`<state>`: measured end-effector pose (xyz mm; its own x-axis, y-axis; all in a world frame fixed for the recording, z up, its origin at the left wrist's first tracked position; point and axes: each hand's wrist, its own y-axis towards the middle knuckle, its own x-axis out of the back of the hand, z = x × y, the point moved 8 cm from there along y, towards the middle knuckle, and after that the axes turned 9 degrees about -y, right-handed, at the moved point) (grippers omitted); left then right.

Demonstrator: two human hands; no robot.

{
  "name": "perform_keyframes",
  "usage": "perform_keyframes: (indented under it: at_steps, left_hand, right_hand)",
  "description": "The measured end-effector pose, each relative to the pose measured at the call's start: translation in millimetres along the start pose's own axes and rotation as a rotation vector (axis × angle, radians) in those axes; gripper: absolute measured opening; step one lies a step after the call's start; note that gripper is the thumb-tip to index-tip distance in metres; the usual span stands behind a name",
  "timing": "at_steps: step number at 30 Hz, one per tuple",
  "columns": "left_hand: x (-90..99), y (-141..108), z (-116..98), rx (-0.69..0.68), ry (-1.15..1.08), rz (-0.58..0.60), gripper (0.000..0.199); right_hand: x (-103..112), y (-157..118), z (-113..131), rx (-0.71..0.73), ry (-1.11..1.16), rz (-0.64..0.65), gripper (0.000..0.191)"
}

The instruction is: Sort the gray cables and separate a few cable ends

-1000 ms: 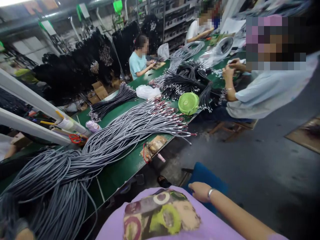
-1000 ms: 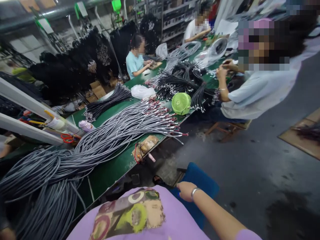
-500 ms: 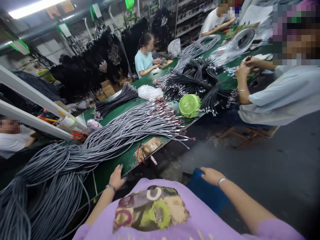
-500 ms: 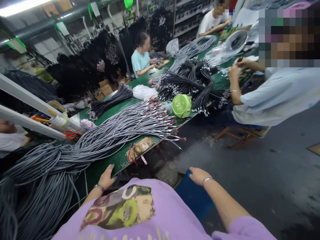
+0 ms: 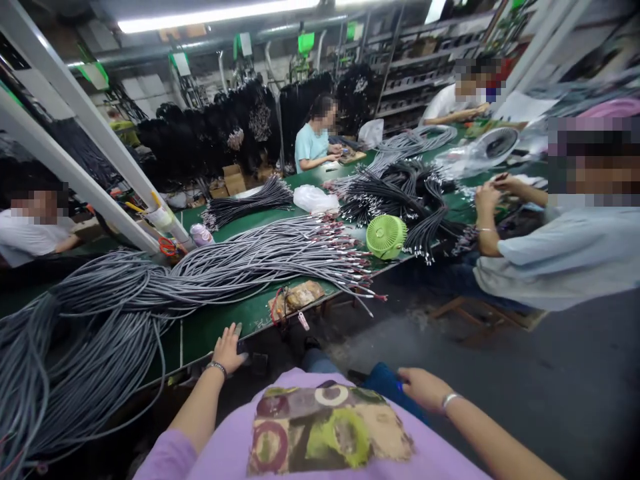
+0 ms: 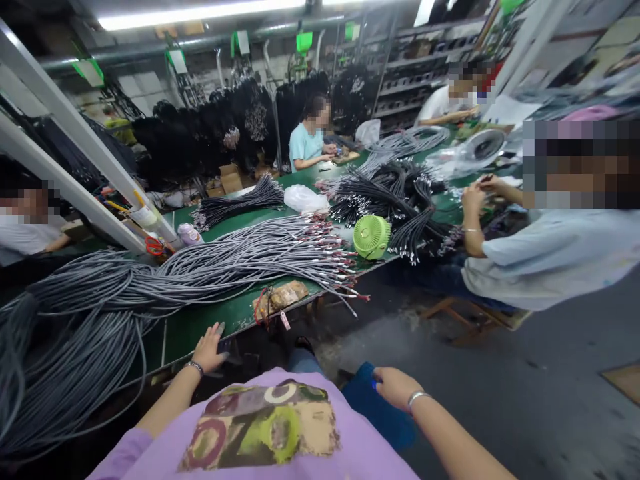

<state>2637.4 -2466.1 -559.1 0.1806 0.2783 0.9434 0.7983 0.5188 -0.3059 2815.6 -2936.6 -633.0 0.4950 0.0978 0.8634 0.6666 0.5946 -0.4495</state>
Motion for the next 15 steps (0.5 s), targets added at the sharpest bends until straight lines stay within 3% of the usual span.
perform_keyframes:
  at_steps: [4, 9, 12, 15]
  left_hand:
    - [-6.8, -3, -3, 0.034, 0.002, -0.032, 0.093]
    - [-12.9, -3, -10, 0.091, 0.046, -0.133, 0.086]
    - [-26.8, 2, -12, 0.129, 0.097, -0.222, 0.081]
    - [-39.3, 7, -14, 0.197, 0.162, -0.332, 0.080]
  right_hand:
    - [68, 35, -57, -0.162, -0.014, -0.128, 0.031]
    - [145, 111, -132, -0.280, 0.000, -0.370, 0.043]
    - [172, 167, -176, -0.315, 0.009, -0.518, 0.049]
    - [180, 218, -209, -0.314, 0.019, -0.613, 0.052]
